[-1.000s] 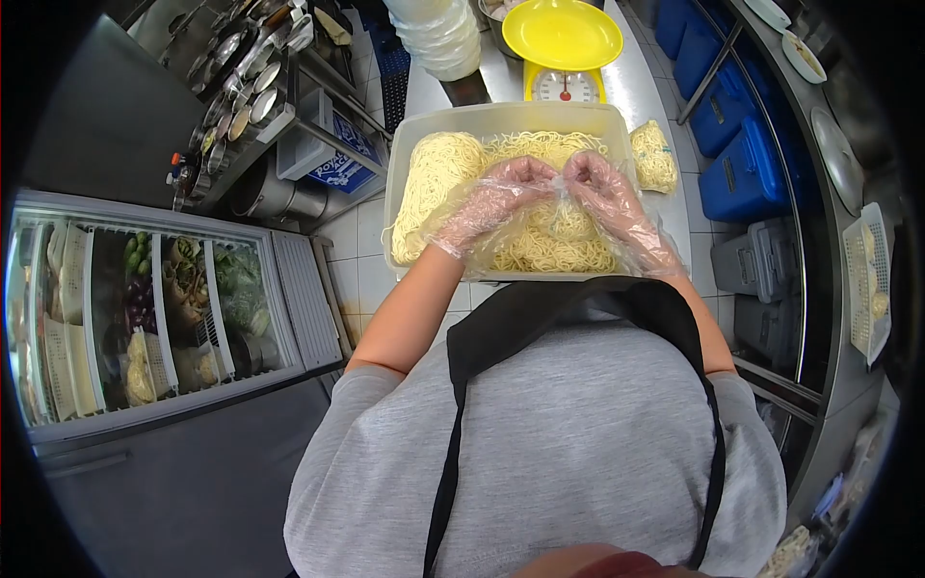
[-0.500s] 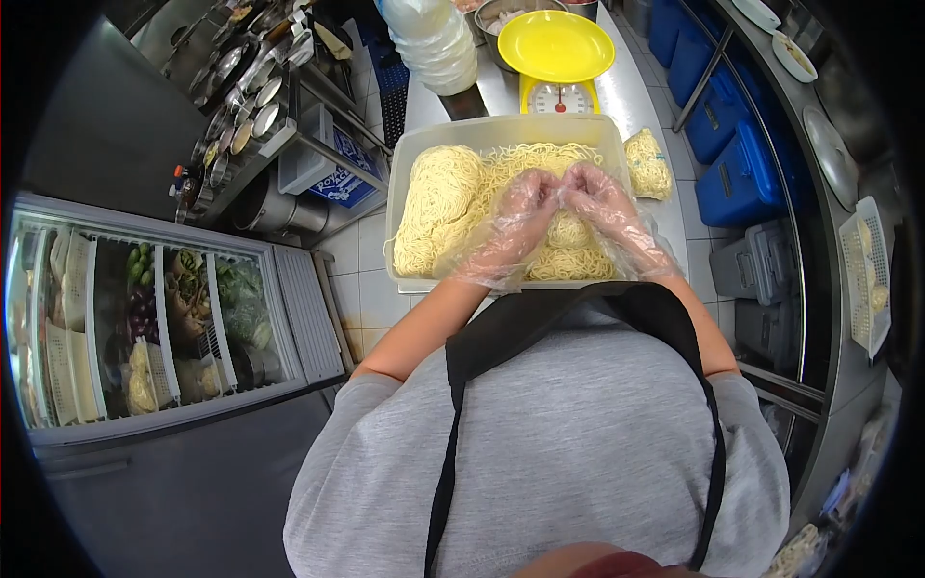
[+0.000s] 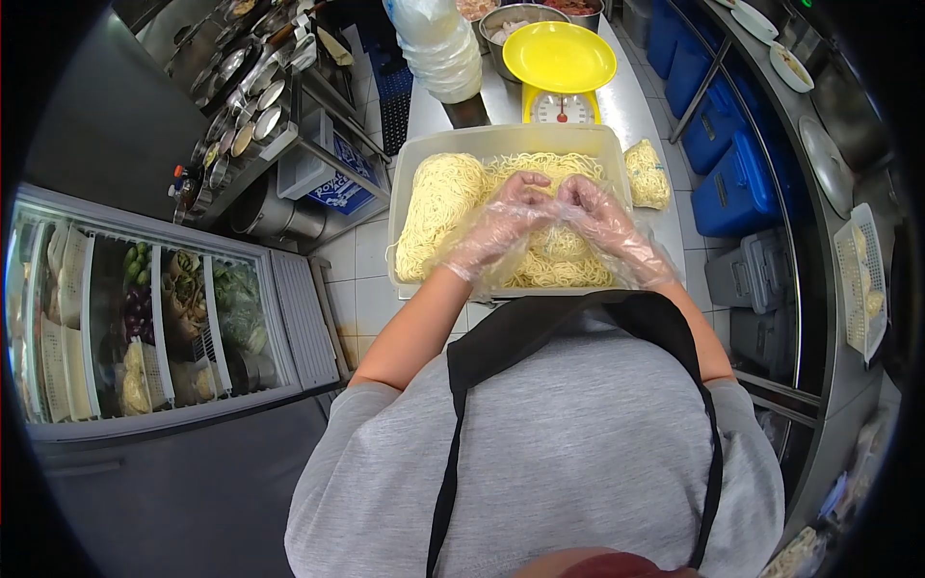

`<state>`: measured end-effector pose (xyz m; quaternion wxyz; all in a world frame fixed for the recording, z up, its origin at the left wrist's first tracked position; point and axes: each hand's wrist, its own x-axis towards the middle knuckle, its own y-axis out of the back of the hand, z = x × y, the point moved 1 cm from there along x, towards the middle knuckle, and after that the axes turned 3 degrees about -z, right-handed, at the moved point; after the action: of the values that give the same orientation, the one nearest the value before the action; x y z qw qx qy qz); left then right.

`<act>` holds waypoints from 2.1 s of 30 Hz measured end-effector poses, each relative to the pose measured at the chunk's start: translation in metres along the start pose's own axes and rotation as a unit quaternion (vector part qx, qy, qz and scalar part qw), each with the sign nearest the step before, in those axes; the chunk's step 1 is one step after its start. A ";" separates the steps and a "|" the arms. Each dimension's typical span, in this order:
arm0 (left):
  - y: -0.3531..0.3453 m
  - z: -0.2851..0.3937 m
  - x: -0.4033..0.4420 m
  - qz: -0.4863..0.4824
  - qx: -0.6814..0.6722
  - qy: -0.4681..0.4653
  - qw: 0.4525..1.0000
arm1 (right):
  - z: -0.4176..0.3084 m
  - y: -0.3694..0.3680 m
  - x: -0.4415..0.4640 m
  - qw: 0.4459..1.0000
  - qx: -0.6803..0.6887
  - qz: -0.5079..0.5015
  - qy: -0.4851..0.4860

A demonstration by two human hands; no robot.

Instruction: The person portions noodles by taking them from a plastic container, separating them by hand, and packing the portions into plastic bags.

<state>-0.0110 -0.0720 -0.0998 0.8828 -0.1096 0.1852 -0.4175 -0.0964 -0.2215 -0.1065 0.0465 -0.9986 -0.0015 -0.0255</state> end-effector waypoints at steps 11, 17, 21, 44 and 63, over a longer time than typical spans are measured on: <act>-0.013 -0.008 -0.004 0.043 0.363 -0.269 0.891 | 0.020 -0.002 0.009 0.927 -0.333 0.077 0.156; -0.022 0.027 -0.037 0.011 0.385 -0.204 0.900 | 0.021 -0.007 0.006 0.934 -0.321 0.067 0.139; -0.018 0.022 -0.032 0.017 0.306 -0.242 0.921 | 0.008 -0.016 0.013 0.958 -0.253 0.098 0.097; -0.008 0.013 -0.019 0.044 0.389 -0.383 0.836 | -0.019 -0.033 0.019 0.902 -0.407 0.128 0.069; 0.010 0.067 0.003 -0.187 0.306 -0.156 0.920 | -0.029 -0.005 0.009 0.922 -0.370 -0.050 -0.098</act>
<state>0.0260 -0.0657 -0.0431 0.7969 0.0697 -0.1161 -0.5887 -0.0893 -0.2195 -0.0766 -0.3283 -0.9408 -0.0460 0.0710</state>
